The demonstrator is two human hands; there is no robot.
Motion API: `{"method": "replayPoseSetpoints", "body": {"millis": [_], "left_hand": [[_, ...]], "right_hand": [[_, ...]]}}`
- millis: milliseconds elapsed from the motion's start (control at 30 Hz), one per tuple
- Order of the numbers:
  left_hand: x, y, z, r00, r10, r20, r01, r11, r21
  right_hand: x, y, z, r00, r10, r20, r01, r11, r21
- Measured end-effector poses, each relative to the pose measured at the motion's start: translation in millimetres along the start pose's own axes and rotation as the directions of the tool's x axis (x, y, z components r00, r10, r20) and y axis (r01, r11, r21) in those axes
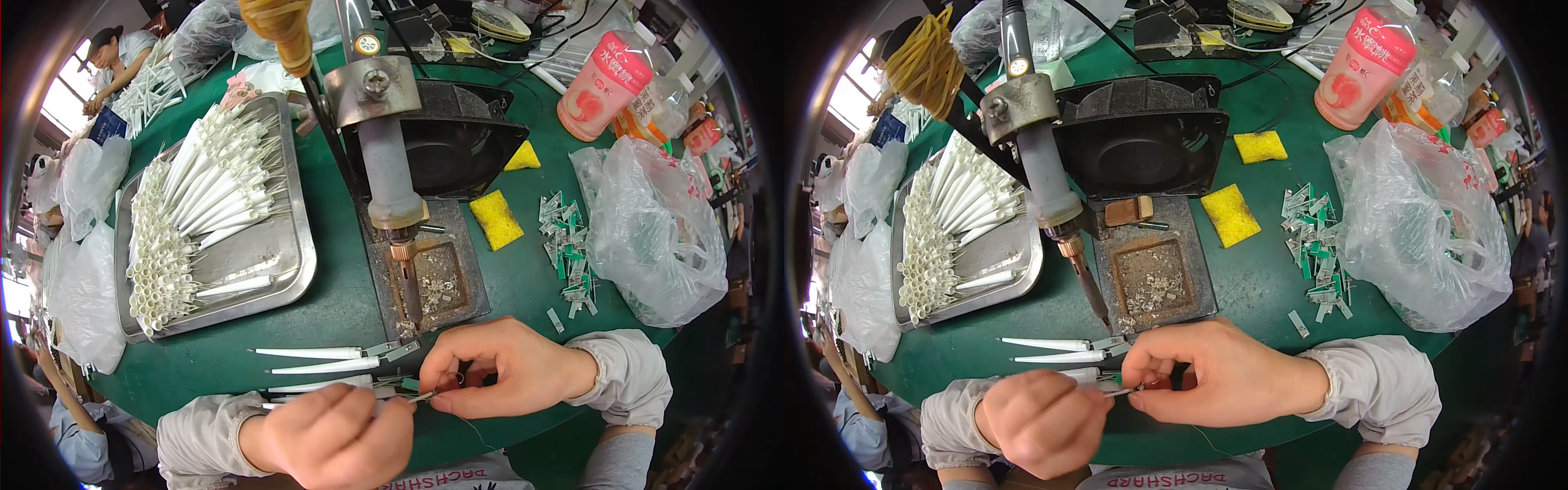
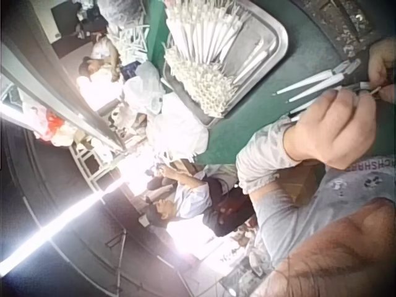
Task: The person solders insulated wires to LED circuit board components using a fixed soldering iron and solder wire.
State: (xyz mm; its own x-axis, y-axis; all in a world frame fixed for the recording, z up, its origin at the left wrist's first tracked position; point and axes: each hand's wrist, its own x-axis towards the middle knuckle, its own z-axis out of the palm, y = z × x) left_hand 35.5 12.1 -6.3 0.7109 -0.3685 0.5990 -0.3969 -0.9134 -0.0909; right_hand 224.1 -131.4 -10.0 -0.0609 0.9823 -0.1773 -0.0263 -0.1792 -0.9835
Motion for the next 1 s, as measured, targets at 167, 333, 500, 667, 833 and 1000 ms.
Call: {"method": "replayPoseSetpoints", "body": {"millis": [167, 333, 500, 667, 833, 1000], "left_hand": [[-0.4, -2.3, 8.8, 0.968, 0.245, -0.057, -0.23, 0.953, 0.197], [-0.7, 0.9, 4.1, 0.969, -0.236, 0.068, 0.243, 0.959, -0.147], [9.9, -8.5, -4.1, 0.694, -0.572, 0.437, 0.687, 0.346, -0.639], [8.6, -11.3, -9.6, 0.559, -0.558, 0.614, 0.771, 0.077, -0.632], [6.2, -12.3, -5.1, 0.568, -0.587, 0.577, 0.751, 0.083, -0.655], [6.4, -10.6, -3.8, 0.538, -0.592, 0.6, 0.755, 0.023, -0.655]], "right_hand": [[-0.8, 0.7, -4.4, 0.964, 0.193, 0.185, -0.235, 0.941, 0.245], [-0.5, -3.7, -0.1, 0.981, -0.18, -0.073, 0.16, 0.962, -0.222], [2.4, 7.3, 6.1, 0.805, -0.593, -0.004, 0.483, 0.659, -0.577], [3.2, 9.0, 4.8, 0.815, -0.58, -0.018, 0.484, 0.697, -0.529], [-0.9, -1.6, 6.0, 0.937, -0.321, -0.137, 0.261, 0.905, -0.335], [-0.6, -0.4, 4.4, 0.954, -0.273, -0.125, 0.226, 0.927, -0.301]]}}
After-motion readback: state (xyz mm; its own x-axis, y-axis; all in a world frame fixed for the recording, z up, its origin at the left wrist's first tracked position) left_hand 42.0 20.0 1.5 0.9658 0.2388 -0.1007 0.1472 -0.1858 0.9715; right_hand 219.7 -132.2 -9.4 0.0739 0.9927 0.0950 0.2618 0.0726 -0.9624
